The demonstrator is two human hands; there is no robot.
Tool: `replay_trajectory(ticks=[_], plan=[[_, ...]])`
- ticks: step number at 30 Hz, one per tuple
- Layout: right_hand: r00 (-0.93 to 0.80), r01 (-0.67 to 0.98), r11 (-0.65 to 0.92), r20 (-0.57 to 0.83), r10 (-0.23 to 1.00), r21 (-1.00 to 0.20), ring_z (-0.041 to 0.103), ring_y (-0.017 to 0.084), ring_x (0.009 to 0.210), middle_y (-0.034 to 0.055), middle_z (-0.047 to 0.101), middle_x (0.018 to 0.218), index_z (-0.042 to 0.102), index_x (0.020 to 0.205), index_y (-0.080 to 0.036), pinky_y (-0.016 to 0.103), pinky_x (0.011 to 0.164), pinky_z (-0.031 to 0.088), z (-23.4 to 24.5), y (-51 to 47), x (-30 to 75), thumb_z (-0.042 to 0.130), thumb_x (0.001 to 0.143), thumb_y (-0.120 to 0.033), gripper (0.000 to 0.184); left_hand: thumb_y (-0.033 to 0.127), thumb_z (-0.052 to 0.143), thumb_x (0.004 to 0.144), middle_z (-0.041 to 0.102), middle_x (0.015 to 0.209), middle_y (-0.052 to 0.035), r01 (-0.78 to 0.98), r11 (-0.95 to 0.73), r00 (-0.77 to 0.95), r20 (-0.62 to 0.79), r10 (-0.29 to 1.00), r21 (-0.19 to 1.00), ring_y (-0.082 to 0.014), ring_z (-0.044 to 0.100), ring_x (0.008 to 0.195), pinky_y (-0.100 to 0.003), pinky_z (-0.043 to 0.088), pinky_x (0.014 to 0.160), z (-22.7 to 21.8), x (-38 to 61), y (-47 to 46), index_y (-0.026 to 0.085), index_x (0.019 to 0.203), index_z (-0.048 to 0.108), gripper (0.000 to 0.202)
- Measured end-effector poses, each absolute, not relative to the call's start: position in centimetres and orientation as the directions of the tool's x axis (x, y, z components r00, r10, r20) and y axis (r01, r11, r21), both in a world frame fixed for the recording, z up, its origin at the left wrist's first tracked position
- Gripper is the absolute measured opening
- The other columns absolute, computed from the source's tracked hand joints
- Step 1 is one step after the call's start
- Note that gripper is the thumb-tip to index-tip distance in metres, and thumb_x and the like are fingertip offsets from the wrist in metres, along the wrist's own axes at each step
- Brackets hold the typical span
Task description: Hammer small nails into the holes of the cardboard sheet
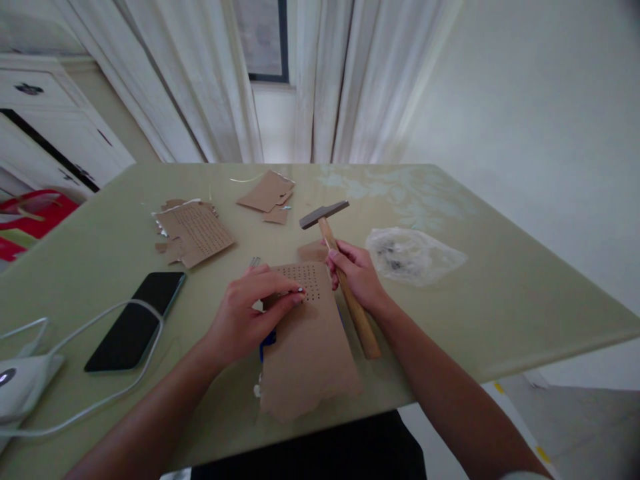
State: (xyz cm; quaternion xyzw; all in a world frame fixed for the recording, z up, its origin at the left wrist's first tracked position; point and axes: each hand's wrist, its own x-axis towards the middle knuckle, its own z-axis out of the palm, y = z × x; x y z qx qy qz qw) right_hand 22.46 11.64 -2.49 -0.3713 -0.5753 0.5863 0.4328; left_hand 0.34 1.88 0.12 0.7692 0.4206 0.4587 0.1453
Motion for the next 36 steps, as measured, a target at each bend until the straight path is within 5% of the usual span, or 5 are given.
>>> replay_trajectory(ticks=[3,12,19,26,36], plan=[[-0.325,0.001,0.135,0.127,0.937,-0.991,0.051,0.011,0.051,-0.005,0.053,0.07,0.07,0.104,-0.018,0.025,0.045,0.05,0.0,10.5,24.2,0.068,0.096,-0.049,0.032,0.02,0.076,0.101,0.081,0.085,0.0039,0.498,-0.61,0.223,0.589,0.777,0.617,-0.0134,0.058,0.066,-0.032,0.044,0.073,-0.3,0.5,2.2,0.025,0.1,0.081,0.007],[-0.529,0.484,0.27,-0.033,0.848,-0.833,0.054,0.011,0.051,-0.0049,0.056,0.059,0.06,0.083,-0.021,0.023,0.051,0.044,11.9,0.3,28.8,0.055,0.112,-0.039,0.035,0.03,0.076,0.101,0.08,0.082,-0.0001,0.46,-0.59,0.202,0.568,0.797,0.663,-0.0172,0.063,0.072,-0.034,0.043,0.075,-1.2,0.6,3.1,0.025,0.097,0.083,0.01],[-0.502,0.675,0.319,-0.097,0.86,-0.665,0.055,0.011,0.046,-0.0068,0.055,0.055,0.055,0.081,-0.022,0.025,0.053,0.042,13.6,-2.0,26.5,0.051,0.112,-0.031,0.032,0.033,0.071,0.102,0.08,0.081,-0.0018,0.456,-0.611,0.219,0.584,0.781,0.647,-0.0178,0.062,0.072,-0.036,0.045,0.081,-1.6,0.7,3.5,0.025,0.096,0.084,0.018],[-0.441,0.655,0.328,0.008,0.898,-0.681,0.054,0.014,0.046,-0.006,0.053,0.055,0.055,0.081,-0.024,0.027,0.053,0.044,14.6,-2.5,26.1,0.051,0.111,-0.036,0.033,0.036,0.068,0.103,0.081,0.083,-0.0039,0.479,-0.599,0.243,0.558,0.793,0.642,-0.018,0.061,0.071,-0.037,0.048,0.084,-1.5,0.7,3.6,0.022,0.098,0.084,0.022],[-0.43,0.656,0.299,-0.017,0.903,-0.693,0.056,0.013,0.046,-0.0067,0.054,0.056,0.054,0.082,-0.024,0.026,0.052,0.046,12.9,-2.3,26.2,0.05,0.112,-0.036,0.033,0.034,0.07,0.102,0.08,0.082,-0.0046,0.472,-0.596,0.244,0.553,0.797,0.65,-0.0193,0.066,0.075,-0.036,0.05,0.083,-1.2,0.9,3.5,0.023,0.096,0.085,0.02]])
